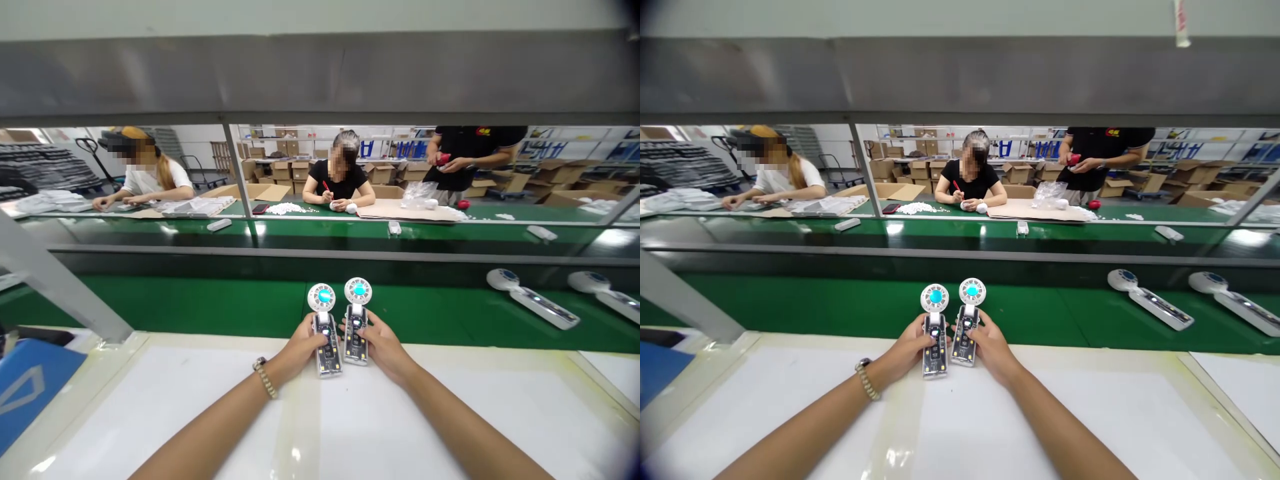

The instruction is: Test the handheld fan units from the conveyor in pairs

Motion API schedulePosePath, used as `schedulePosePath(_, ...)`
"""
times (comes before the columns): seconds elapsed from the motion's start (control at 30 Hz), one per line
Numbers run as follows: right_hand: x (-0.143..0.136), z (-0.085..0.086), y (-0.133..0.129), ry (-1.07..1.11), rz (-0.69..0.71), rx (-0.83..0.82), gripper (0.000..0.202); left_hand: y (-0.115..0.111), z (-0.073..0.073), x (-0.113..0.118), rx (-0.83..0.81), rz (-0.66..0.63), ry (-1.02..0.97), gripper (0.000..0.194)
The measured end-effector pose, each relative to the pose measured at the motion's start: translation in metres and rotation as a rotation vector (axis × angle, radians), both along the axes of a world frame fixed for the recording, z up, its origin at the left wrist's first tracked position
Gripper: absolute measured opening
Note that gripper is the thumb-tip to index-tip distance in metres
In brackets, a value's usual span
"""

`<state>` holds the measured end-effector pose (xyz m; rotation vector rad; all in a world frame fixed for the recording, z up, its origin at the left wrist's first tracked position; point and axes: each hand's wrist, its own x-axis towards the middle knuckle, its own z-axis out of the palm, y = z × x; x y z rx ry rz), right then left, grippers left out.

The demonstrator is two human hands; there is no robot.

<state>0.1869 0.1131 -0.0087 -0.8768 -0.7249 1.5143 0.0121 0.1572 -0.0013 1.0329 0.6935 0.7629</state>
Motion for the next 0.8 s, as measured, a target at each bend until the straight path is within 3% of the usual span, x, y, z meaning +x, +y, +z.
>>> schedulePosePath(0.6,-0.002,0.009,-0.003,-0.048,-0.023,-0.028,0.052,-0.001,0.002,-0.001,0.017,-0.021,0.003,0.048)
schedulePosePath(0.8,-0.002,0.009,-0.003,-0.070,-0.017,-0.017,0.050,-0.002,0.005,-0.001,0.020,-0.023,0.013,0.041)
